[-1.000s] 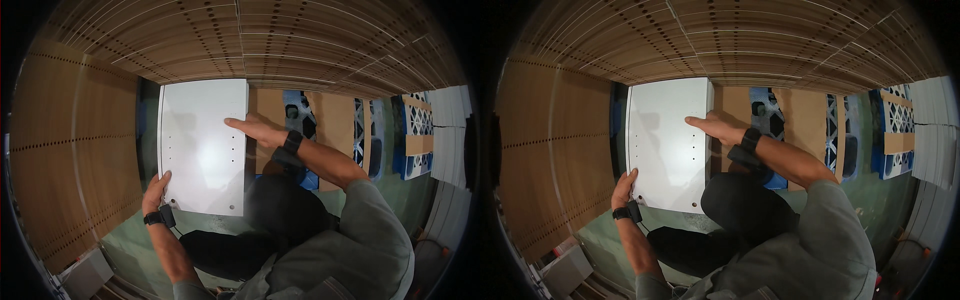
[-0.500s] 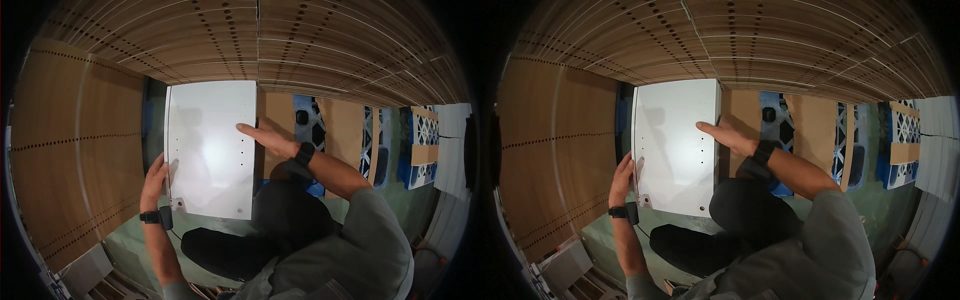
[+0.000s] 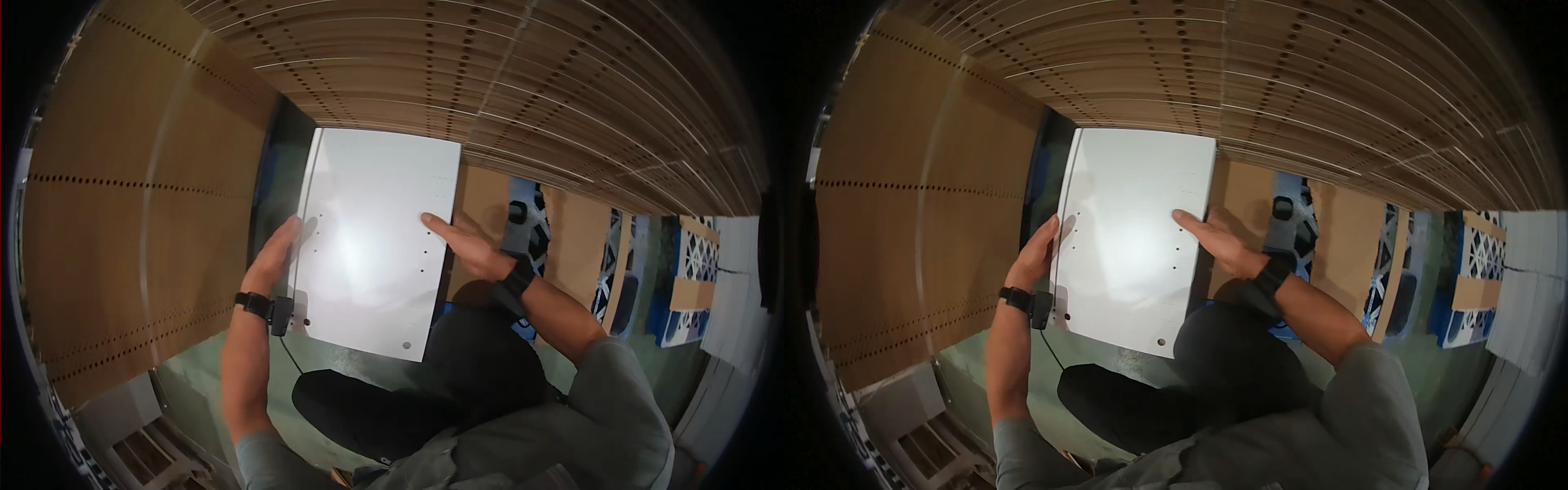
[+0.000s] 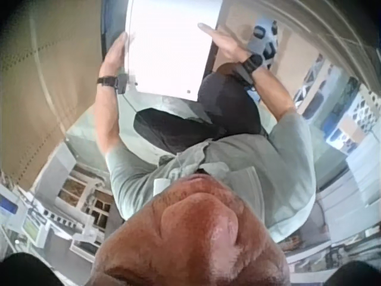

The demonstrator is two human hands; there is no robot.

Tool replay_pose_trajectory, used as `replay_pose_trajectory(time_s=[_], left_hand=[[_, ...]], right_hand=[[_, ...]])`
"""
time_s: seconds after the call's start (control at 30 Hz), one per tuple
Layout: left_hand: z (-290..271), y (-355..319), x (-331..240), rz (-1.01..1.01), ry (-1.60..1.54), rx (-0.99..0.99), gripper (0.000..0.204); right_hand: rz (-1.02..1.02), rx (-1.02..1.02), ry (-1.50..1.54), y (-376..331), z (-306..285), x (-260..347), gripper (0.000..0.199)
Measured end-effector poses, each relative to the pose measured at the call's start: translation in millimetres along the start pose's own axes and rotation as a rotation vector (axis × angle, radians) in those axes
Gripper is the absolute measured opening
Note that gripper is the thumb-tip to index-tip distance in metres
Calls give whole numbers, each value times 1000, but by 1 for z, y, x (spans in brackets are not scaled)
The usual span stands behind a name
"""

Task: Using an air nozzle to blow dust off wooden panels and stacking them in a furniture factory.

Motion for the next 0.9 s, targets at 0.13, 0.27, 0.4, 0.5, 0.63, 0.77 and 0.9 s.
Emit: replay_pose_trajectory(time_s=[0.13, 0.27, 0.4, 0.5, 0.63, 0.77, 0.9], left_hand=[[16, 26, -4, -96, -263, 15, 71], [21, 29, -4, -68, -154, -83, 71], [24, 29, -8, -72, -134, -31, 68], [32, 27, -11, -84, -155, -44, 62], [39, 25, -18, -141, -146, -60, 58], [31, 26, -16, -140, -90, -61, 57], [37, 27, -22, -154, -98, -54, 57]], right_hand=[[-20, 23, -6, 2, -4, -4, 103], [-62, 70, 68, -14, 14, 21, 96], [-48, -15, -7, -13, 13, 13, 95], [100, -77, -86, -16, 15, 15, 107], [83, -99, -79, -13, 14, 10, 104], [7, -111, -61, -7, 13, 2, 97], [7, -160, -76, -14, 18, 13, 88]])
Point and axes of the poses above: each hand's wrist, its own y-axis towards the middle knuckle, its own z-axis out of the palm, x = y × z, the point moved 1 cm from there along y, towards the middle knuckle, and after that the axes turned 14 degrees about x, right-handed, at the moved point
